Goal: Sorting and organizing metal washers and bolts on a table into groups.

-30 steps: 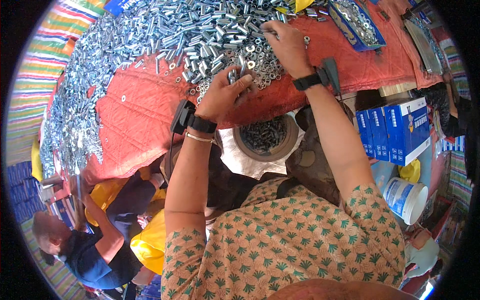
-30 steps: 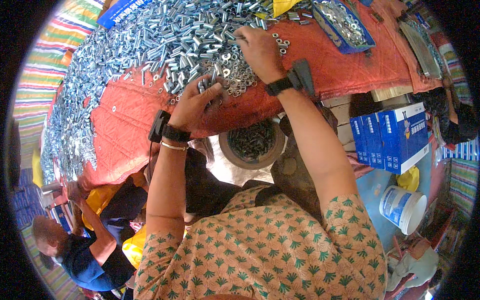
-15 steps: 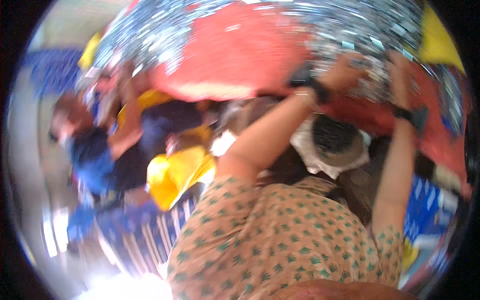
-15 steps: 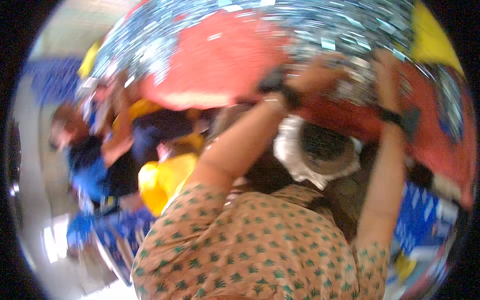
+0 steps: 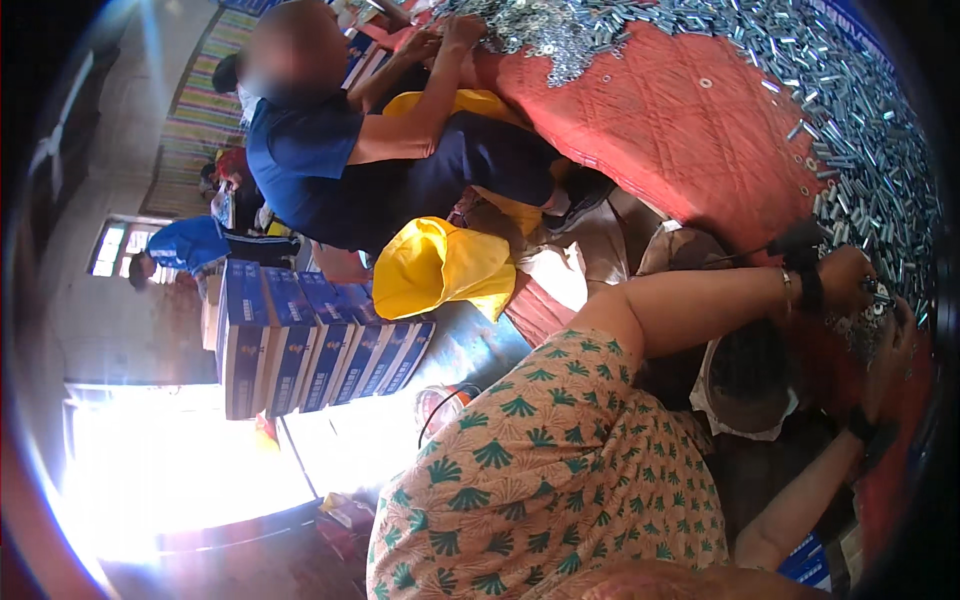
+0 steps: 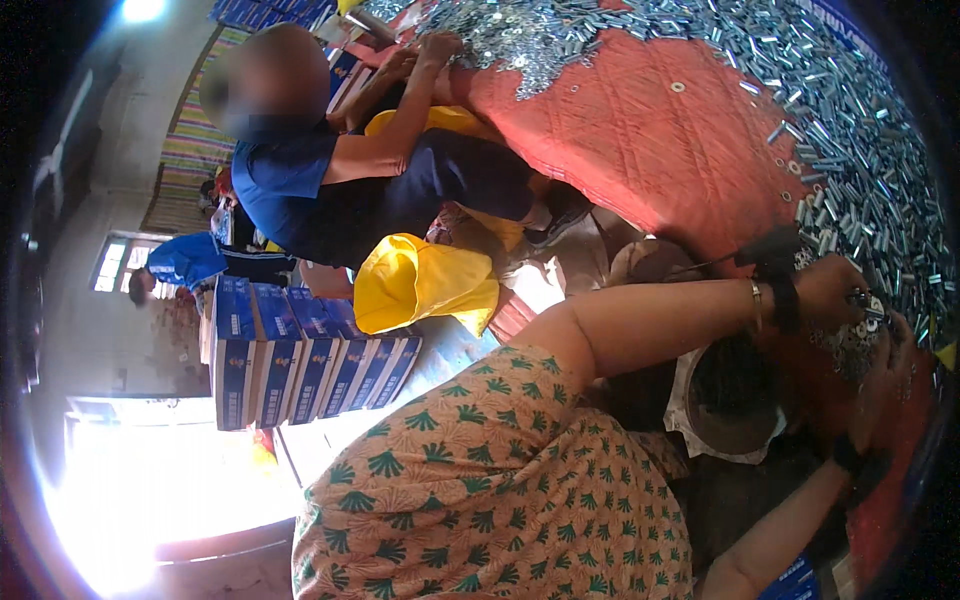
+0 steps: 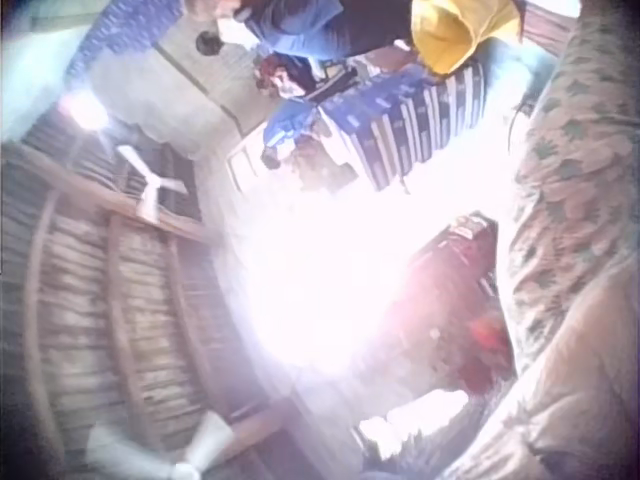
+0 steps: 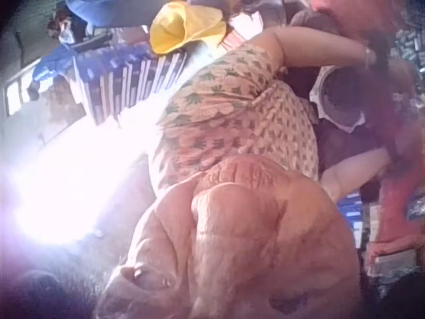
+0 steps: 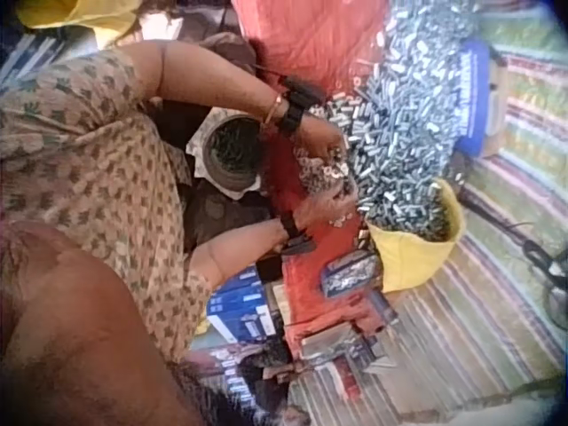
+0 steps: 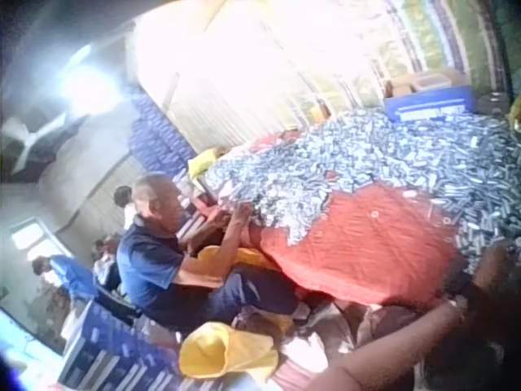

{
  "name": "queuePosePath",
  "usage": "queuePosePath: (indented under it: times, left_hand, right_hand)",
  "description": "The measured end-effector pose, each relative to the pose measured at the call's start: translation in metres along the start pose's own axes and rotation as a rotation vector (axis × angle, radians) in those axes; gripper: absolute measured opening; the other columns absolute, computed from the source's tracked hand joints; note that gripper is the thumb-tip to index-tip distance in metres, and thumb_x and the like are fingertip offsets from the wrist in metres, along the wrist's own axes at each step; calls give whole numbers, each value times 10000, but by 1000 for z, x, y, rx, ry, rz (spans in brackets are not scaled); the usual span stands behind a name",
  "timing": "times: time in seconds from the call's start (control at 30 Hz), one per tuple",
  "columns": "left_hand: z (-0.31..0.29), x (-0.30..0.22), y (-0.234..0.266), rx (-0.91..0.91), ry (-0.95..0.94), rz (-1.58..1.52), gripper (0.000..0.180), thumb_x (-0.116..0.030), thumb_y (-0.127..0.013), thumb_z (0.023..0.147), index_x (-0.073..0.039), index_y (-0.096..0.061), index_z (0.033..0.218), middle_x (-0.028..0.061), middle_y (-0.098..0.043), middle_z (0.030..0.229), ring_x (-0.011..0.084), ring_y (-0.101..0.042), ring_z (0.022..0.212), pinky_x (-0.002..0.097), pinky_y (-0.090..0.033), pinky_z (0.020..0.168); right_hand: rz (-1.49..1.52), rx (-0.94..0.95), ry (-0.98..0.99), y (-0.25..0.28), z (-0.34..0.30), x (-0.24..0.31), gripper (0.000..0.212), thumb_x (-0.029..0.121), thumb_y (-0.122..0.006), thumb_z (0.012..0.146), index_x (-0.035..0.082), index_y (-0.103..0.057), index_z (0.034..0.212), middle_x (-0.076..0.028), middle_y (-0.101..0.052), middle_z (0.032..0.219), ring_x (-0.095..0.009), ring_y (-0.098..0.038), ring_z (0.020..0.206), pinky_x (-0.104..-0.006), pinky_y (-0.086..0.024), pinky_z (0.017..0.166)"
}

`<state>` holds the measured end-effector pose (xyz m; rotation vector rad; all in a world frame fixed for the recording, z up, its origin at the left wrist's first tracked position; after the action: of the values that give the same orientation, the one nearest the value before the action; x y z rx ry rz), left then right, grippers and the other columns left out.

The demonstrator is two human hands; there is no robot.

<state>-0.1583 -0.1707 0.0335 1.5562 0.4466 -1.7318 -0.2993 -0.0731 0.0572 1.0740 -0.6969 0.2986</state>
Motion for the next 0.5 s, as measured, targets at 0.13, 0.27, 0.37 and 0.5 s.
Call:
queuePosePath:
  times: [0.13,0.27,0.37,0.5]
  left_hand:
    - [2,11,7,-127,-47,182,226,-258,-722,647,-69,-697,768,118,-634,652,273,-646,657,386,-520,640]
    - [6,24,-9,25,117,317,210,-238,-705,661,-41,-674,730,137,-623,686,280,-637,674,383,-516,629]
    - [4,21,-12,23,21,274,226,-222,-656,714,-35,-645,840,144,-603,792,290,-612,734,383,-501,686]
    - [2,9,-33,127,-189,275,312,-217,-608,774,-29,-572,1019,160,-569,966,291,-565,877,386,-451,804]
  right_hand:
    - [7,50,102,-10,5,18,250,97,-478,932,14,-543,1158,-112,-591,1114,-209,-545,1053,-324,-414,919]
    - [-116,86,224,-10,-1,20,232,46,-495,911,14,-559,1132,-111,-598,1091,-213,-568,1024,-314,-433,897]
    - [-239,145,319,-16,-5,19,238,57,-509,902,13,-561,1130,-110,-600,1094,-212,-571,1023,-315,-438,896]
    - [99,136,-34,10,-7,4,302,87,-510,884,2,-530,1172,-125,-568,1161,-222,-540,1073,-308,-423,928]
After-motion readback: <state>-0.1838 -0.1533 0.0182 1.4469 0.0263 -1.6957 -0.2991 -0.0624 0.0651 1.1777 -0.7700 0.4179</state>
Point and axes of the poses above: each hand's wrist, its own z-axis towards the middle knuckle, its own y-axis out of the back of the hand, x = y × z, the point moved 9 cm from there along z, towards the middle knuckle
